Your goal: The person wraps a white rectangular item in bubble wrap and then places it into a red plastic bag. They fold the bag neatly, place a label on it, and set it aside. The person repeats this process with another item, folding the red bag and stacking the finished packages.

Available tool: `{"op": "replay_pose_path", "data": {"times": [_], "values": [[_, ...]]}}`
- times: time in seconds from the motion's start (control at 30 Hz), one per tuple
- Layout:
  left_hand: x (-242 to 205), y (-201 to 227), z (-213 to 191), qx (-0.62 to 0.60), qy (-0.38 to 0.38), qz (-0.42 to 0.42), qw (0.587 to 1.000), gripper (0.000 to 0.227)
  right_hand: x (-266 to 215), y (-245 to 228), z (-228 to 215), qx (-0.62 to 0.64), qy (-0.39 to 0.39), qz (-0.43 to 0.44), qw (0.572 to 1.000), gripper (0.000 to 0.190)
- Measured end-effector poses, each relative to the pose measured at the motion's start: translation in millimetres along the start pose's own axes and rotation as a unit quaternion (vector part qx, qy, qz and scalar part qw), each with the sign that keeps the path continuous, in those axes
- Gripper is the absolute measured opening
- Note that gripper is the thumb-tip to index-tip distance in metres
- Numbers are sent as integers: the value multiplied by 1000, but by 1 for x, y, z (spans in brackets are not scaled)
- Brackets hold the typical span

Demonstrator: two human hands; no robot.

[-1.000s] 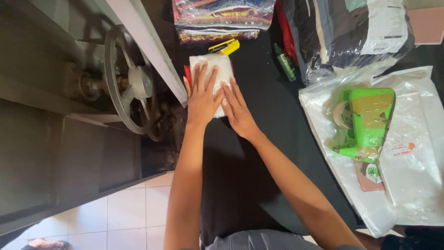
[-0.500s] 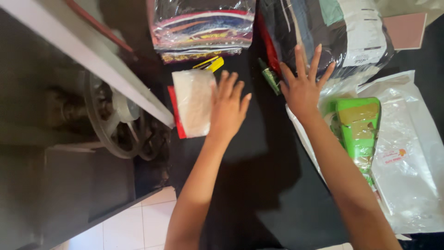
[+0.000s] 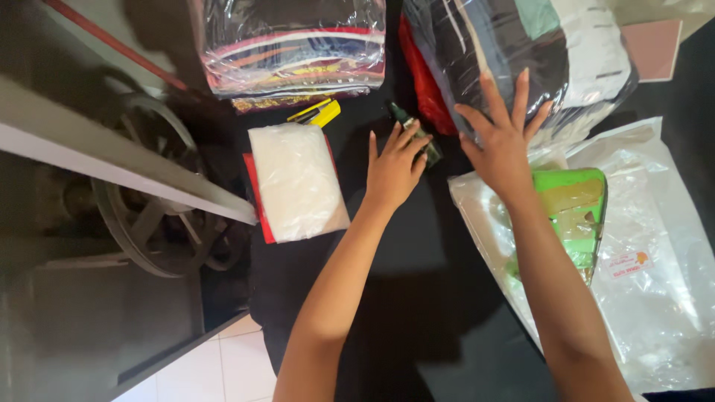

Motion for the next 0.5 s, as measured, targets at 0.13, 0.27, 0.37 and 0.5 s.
{"op": "replay_pose_path", "data": {"times": [0.13, 0.27, 0.37, 0.5], "values": [[12, 0, -6, 36, 20, -37, 998, 22, 4, 8, 0, 7, -1, 5, 1000, 48], [31, -1, 7, 43, -16, -114, 992, 33, -2, 8, 4, 4, 14, -18, 1000, 46], [53, -2, 27, 40, 164, -102, 980, 42, -9, 7, 8, 13, 18, 3, 1000, 45], [73, -11, 72, 130, 100, -159, 974, 56, -11, 3, 14, -23, 30, 6, 999, 46]]}}
Point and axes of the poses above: each hand's wrist, its own x-axis towards the middle knuckle, its own z-axis out of the palm, y = z × x, the point moved 2 cm from there along x, towards the middle knuckle, and after that the axes turned 13 degrees about y, right-handed, at the moved point
